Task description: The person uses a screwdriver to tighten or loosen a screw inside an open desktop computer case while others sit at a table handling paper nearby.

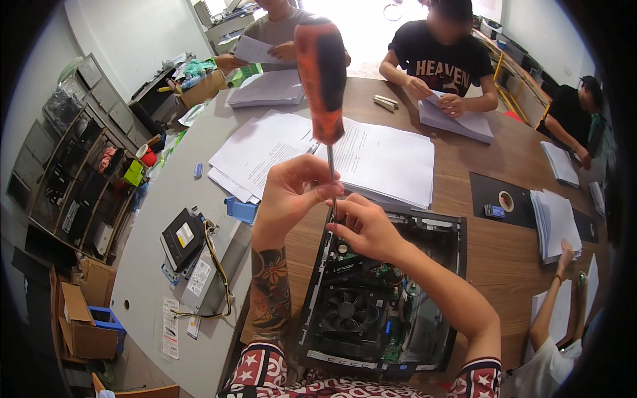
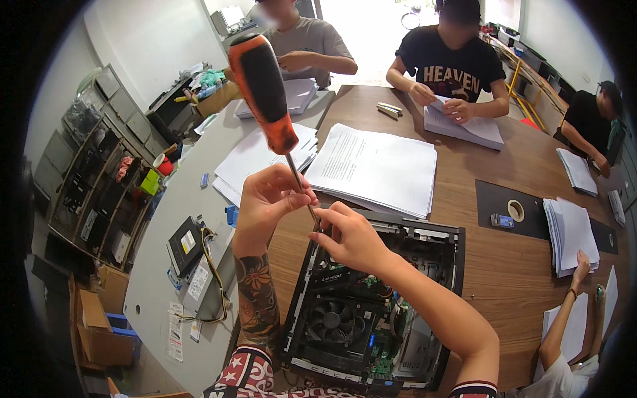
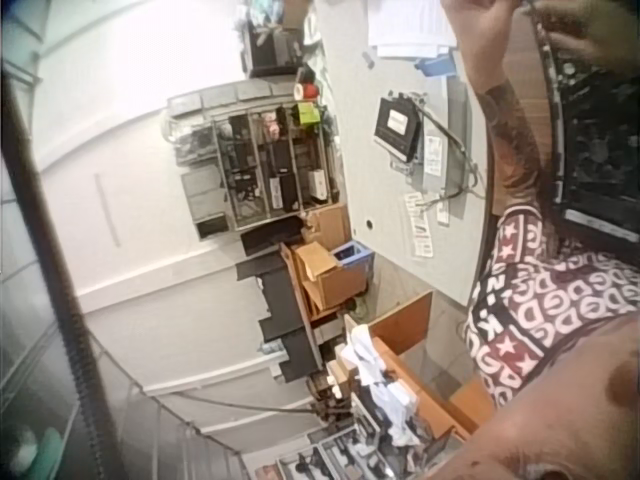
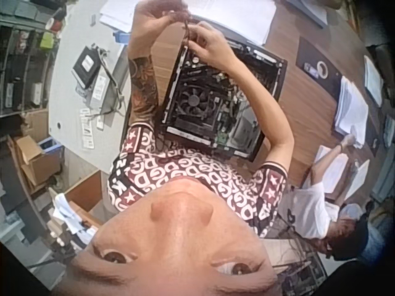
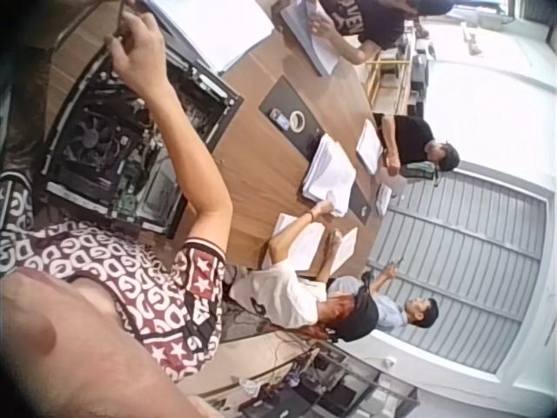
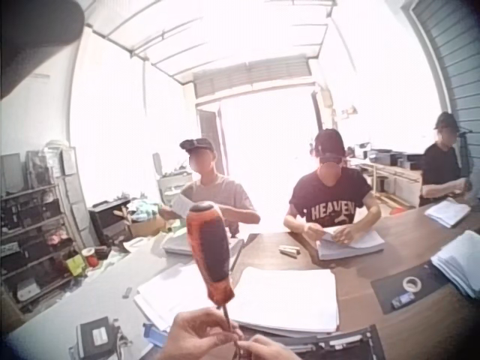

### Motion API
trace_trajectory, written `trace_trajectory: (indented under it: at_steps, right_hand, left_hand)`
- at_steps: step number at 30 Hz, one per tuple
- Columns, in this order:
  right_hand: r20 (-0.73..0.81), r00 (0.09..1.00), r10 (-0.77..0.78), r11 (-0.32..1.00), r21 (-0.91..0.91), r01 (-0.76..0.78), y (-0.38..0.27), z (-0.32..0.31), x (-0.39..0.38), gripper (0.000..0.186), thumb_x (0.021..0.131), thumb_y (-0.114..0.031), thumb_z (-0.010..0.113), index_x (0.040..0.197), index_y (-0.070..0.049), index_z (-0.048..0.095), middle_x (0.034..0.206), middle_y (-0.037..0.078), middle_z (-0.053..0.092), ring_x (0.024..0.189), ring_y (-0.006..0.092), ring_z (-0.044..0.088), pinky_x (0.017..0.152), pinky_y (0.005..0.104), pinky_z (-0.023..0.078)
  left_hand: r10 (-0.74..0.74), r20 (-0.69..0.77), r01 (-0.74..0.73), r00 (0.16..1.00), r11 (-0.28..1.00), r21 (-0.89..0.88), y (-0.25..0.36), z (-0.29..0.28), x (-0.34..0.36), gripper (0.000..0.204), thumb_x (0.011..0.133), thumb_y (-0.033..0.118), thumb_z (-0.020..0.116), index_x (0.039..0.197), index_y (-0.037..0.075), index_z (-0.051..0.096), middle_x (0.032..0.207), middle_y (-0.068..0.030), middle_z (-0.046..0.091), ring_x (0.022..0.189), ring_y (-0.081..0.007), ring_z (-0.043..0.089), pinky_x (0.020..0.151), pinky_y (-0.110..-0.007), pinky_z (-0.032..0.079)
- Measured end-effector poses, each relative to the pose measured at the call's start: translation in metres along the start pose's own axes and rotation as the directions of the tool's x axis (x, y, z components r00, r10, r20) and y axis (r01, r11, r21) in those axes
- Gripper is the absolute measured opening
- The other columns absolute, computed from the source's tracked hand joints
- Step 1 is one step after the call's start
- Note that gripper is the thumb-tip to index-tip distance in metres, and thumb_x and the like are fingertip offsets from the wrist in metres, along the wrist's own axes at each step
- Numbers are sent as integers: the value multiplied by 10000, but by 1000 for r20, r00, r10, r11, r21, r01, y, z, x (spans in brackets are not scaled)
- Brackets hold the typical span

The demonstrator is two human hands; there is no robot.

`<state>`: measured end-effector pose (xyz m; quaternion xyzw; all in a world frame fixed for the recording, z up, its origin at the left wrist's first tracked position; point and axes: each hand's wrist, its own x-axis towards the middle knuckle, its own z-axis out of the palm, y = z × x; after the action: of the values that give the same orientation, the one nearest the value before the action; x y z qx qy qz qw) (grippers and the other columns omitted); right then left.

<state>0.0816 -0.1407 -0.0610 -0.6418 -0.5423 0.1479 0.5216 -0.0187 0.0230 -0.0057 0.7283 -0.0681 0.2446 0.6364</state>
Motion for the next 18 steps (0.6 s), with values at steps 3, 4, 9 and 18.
trace_trajectory:
  at_steps: [3, 4, 9, 18]
  right_hand:
    - [-10, 1000, -6, 1000, -23, 6, 8, 1, 1, 178, 900, -125, 710, 1057, -42, 699, 855, 61, 548, 661, 169, 568, 627, 313, 483]
    - [-11, 1000, -4, 1000, -24, 4, 11, 1, 0, 178, 900, -125, 710, 1057, -42, 699, 855, 61, 548, 661, 169, 568, 627, 313, 483]
    - [-50, 992, -113, 993, -51, 110, 20, 5, 0, 174, 893, -134, 718, 1043, -47, 705, 836, 56, 548, 656, 161, 565, 607, 314, 470]
    - [-24, 999, -35, 997, -72, 33, 8, 4, 0, 215, 869, -152, 744, 1034, -34, 674, 828, 53, 534, 667, 161, 557, 614, 318, 475]
  left_hand:
    - [6, -35, -5, 999, 1000, 24, 3, 4, 2, 283, 879, 59, 724, 1132, -42, 647, 940, -118, 704, 907, -203, 691, 875, -343, 533]
    - [1, -24, -2, 1000, 1000, -27, 6, 8, 4, 294, 869, 39, 728, 1139, -42, 645, 953, -123, 704, 912, -203, 691, 882, -346, 534]
    - [-72, 55, 75, 996, 995, -64, 11, 6, 1, 312, 843, -13, 735, 1143, -38, 651, 981, -135, 708, 932, -203, 691, 892, -349, 537]
    - [34, 5, -34, 999, 988, 149, 1, 2, 2, 340, 821, 8, 766, 1135, -51, 651, 916, -87, 677, 912, -181, 676, 873, -339, 534]
